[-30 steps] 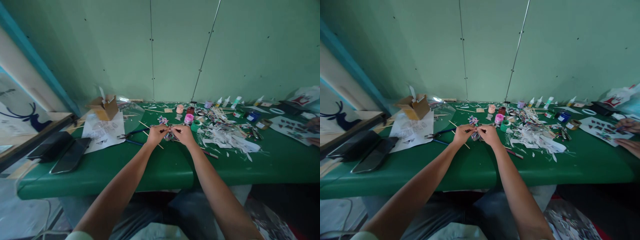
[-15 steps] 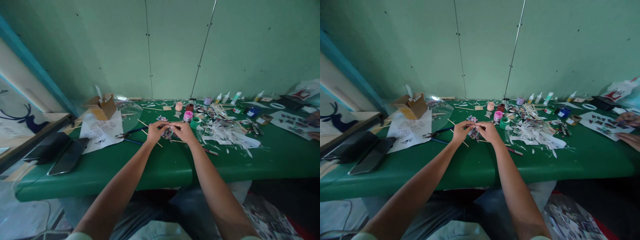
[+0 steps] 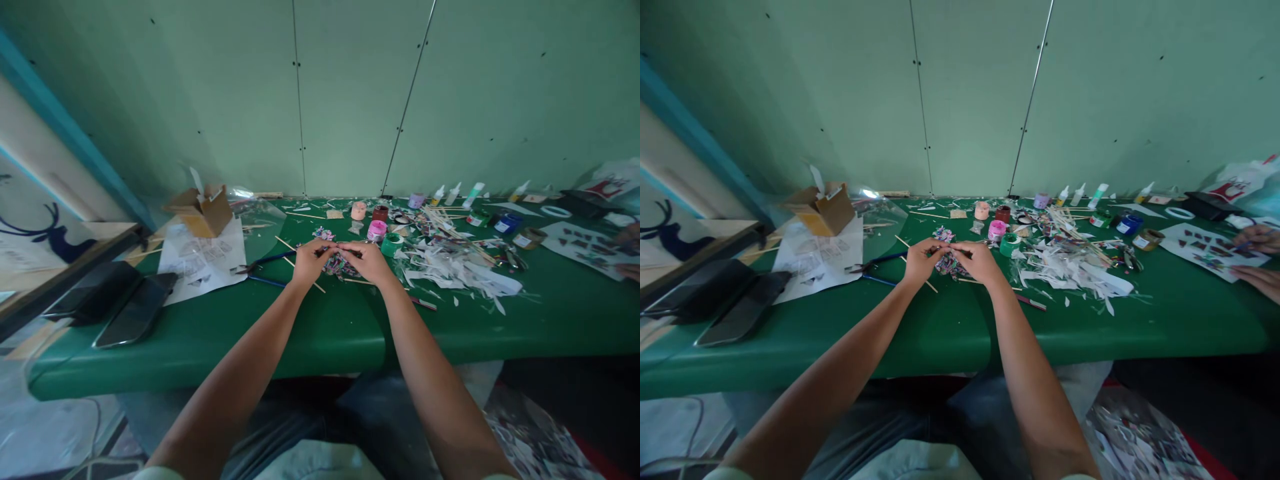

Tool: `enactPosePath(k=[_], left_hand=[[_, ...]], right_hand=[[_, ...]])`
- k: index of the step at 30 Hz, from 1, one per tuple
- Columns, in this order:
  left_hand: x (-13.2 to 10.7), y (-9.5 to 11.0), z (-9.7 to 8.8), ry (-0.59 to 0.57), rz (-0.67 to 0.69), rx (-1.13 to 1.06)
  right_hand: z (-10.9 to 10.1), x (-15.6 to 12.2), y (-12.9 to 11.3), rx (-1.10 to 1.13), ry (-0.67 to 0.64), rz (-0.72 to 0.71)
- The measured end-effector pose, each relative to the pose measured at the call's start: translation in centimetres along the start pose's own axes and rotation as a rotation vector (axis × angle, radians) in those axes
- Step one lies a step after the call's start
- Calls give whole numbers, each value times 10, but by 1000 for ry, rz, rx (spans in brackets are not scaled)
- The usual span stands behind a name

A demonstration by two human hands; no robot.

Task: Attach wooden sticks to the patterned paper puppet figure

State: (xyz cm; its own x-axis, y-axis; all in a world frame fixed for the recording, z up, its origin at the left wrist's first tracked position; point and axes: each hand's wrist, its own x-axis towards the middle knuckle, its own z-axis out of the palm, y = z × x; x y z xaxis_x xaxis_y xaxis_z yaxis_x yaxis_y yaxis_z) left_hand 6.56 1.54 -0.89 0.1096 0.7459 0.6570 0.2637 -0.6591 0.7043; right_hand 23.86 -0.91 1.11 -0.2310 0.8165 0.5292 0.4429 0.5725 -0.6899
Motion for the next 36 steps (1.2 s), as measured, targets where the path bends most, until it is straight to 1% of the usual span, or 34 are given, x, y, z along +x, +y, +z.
enactPosePath(k=[6,9,15,17,22,27,29,32,36], left_hand=[[0,-1,0,-36,-25,7],[0,-2,0,-47,-30,14],[-2,-1,-2,-64,17,70],[-2,-1,-2,-73,29,73],[-1,1,-3,-90,44,37],[-1,2,-4,-152,45,-55],[-2,1,-4,-140,25,-46],[-2,-5,-3,-107,-7,-19],[-3,-10,-2,-109,-47,-14]], right_hand=[[2,-1,3,-48,29,-17],[2,-1,2,-79,34,-2],[2,-1,-3,-88,-34,40],[2,-1,-3,-79,-29,43],[2,-1,-1,-60,-7,50],[2,0,0,-48,36,57],[1,0,0,-37,15,49],[0,0,-2,-9,-56,46],[-1,-1,-3,12,-100,51]])
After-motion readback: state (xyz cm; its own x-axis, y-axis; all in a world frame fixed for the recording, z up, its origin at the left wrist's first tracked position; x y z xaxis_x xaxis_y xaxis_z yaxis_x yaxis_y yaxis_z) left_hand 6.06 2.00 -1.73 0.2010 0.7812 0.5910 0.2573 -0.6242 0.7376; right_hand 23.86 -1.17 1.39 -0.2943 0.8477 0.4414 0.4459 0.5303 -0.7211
